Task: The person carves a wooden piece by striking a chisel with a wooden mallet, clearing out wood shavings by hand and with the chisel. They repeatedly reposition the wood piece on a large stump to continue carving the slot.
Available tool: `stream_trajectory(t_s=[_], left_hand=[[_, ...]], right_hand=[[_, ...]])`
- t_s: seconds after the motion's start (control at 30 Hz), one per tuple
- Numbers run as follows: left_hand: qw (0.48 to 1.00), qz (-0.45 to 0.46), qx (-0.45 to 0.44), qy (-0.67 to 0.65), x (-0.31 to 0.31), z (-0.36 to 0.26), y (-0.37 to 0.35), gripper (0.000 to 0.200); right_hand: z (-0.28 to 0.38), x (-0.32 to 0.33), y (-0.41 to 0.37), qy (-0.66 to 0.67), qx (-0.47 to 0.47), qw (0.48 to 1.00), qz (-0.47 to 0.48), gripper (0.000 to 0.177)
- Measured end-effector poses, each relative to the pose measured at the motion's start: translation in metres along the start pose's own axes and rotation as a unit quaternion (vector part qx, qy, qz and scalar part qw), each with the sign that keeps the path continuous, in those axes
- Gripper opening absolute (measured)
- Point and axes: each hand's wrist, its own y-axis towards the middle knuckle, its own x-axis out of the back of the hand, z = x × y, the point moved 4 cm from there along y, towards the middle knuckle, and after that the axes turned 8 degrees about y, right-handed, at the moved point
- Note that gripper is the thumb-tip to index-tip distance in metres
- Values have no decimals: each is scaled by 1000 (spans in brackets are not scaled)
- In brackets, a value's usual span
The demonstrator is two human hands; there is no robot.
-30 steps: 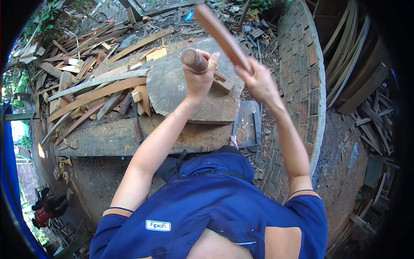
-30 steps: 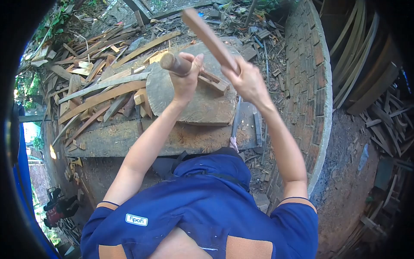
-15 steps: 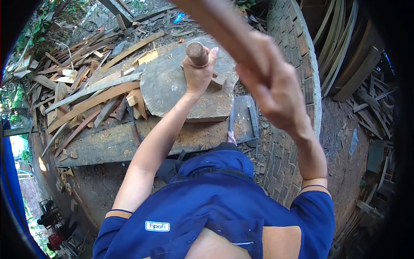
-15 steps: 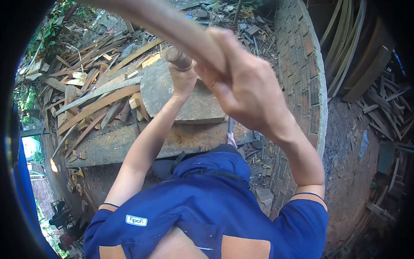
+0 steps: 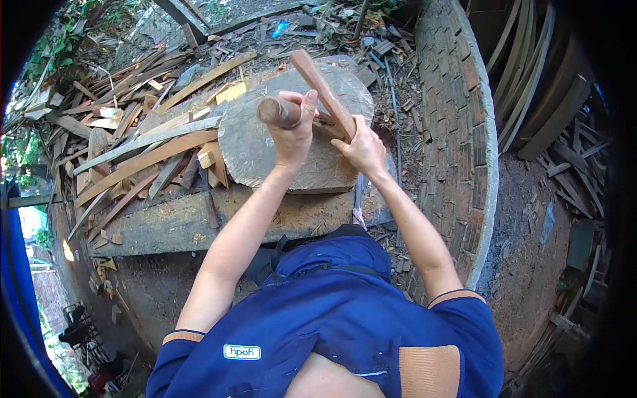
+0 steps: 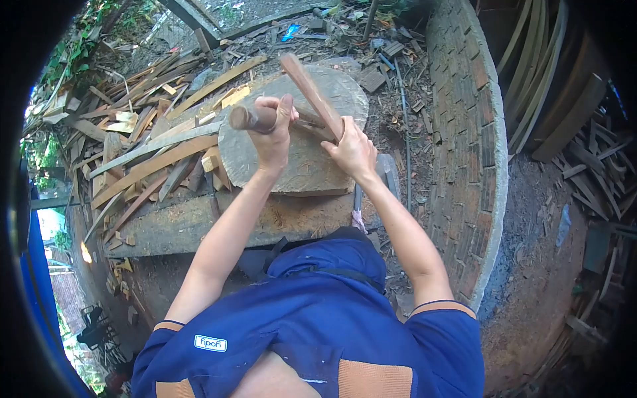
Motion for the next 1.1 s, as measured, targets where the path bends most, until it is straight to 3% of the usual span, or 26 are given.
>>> stream_trajectory(t_s=[0.17, 0.23, 0.3, 0.43, 0.53, 0.57, 0.63, 0.7, 0.77, 0.8, 0.83, 0.93, 1.03, 1.1], left_hand=[[993, -81, -50, 69, 3, -4, -40, 19], [975, -41, -142, 166, 0, -11, -57, 20], [970, 24, -232, 74, -11, -12, -70, 21], [929, 131, -304, 166, -22, -14, -95, 27], [967, 26, -235, 98, -10, -22, -86, 25], [985, -35, -155, 59, -4, -26, -81, 23], [977, -122, -27, 171, 24, -28, -71, 24], [981, -189, 20, 35, 42, -40, -63, 24], [974, -222, 37, 15, 64, -48, -64, 19], [970, -237, 44, 13, 76, -46, -68, 19], [967, -250, 51, 11, 86, -46, -71, 19], [957, -284, 49, -9, 109, -39, -81, 21], [946, -318, 61, -6, 118, -36, -89, 23], [942, -329, 54, -44, 116, -36, -92, 23]], right_hand=[[4, -2, 0, -16, -5, 1000, -20, 54], [10, 0, -2, -41, 24, 999, 13, 48], [6, -2, 2, -51, 56, 997, 11, 47], [2, 3, 18, -46, 30, 997, 47, 50], [6, 3, 16, -79, 26, 992, 97, 52], [7, 1, 10, -64, 19, 991, 119, 55], [9, -4, 2, -62, 29, 983, 171, 57], [5, -10, 1, -14, 46, 975, 216, 55], [0, -6, 2, 12, 41, 986, 162, 50], [-6, -5, 6, -37, 95, 989, 108, 46], [4, 4, 1, -59, 88, 993, 57, 45], [-18, -2, 13, -121, 107, 987, 21, 47], [-22, -7, 6, -232, 169, 958, -14, 53], [-7, -5, -13, -295, 324, 884, -162, 59]])
